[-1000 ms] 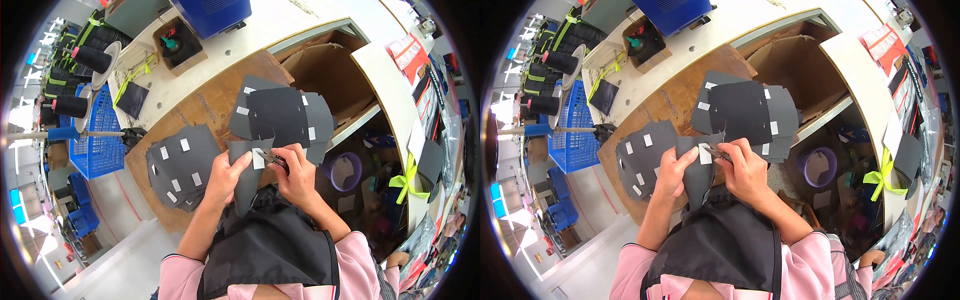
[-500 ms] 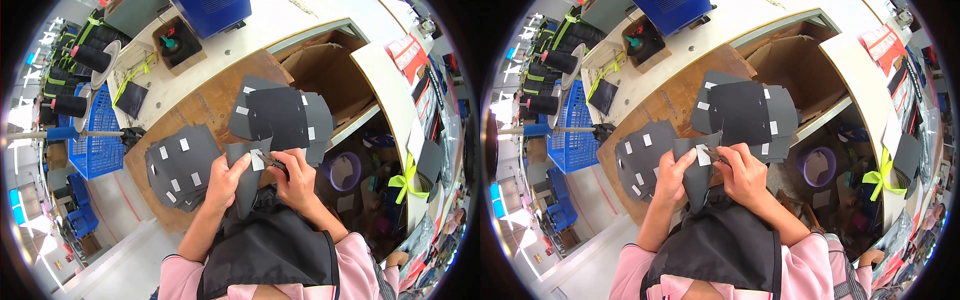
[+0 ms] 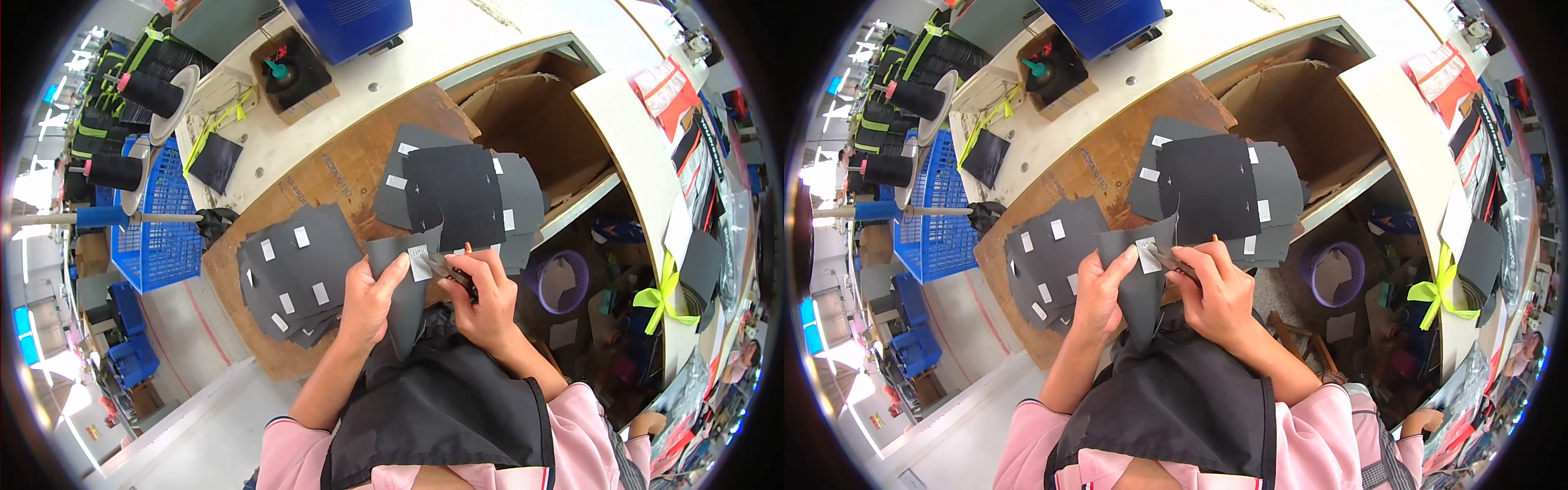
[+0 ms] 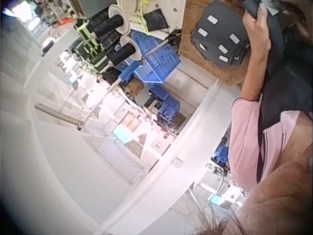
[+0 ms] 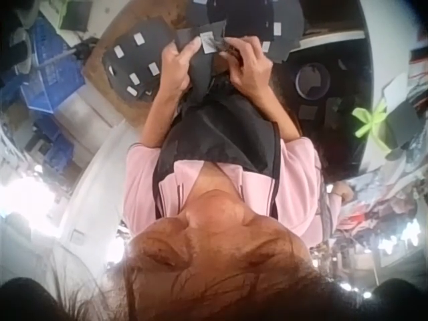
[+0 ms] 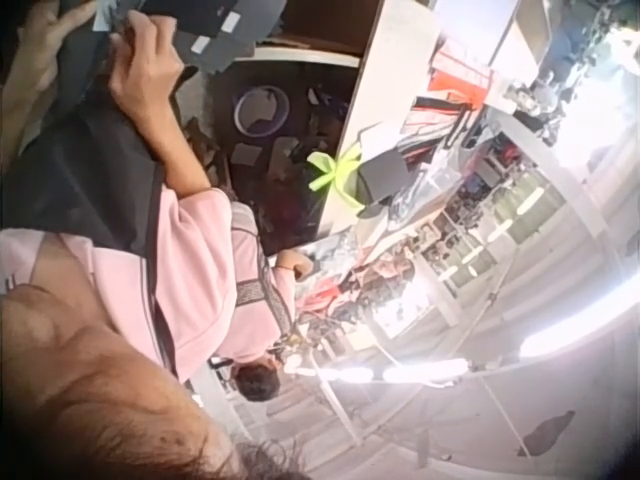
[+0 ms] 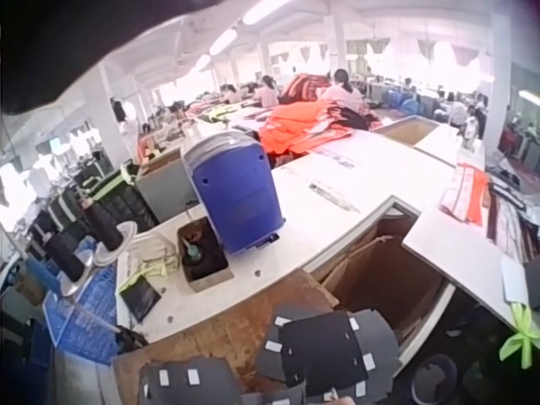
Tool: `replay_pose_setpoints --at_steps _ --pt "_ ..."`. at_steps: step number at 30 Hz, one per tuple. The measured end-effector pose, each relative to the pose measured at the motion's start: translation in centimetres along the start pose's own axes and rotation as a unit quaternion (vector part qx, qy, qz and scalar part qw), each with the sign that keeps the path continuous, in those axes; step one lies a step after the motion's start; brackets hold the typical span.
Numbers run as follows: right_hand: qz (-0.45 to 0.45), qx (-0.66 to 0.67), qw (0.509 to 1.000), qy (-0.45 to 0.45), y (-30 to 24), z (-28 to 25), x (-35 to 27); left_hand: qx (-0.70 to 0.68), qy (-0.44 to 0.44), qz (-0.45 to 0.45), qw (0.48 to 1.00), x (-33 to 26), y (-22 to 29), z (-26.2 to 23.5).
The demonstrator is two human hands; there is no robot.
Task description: Manually sort and check fabric components at a factory workstation.
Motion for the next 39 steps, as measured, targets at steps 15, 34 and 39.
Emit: replay_pose_setpoints --at_steps 15,34,39 --pt "0.031 0.02 0.999 0.011 0.2 0.5 -0.3 -0.038 0.005 -0.008 0.999 -0.4 0.2 0.6" --pt "0.14 0.155 0.934 -0.289 3.7 -1.2 3.9 0.016 0.0 -0.005 1.0 0.5 -0.2 -0.8" --pt "0.294 0.227 0.899 -0.233 3.3 -0.6 3.5 0.04 -0.133 -0.023 0.99 0.0 1.3 0.2"
Point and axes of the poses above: each hand's wrist, its own x-axis towards the middle knuckle, its own z-axis out of the palm, y = z × x, the point moved 1 cm from there along x, towards the middle knuckle, and after that the axes turned 8 degrees about x, right-handed, at the moved point
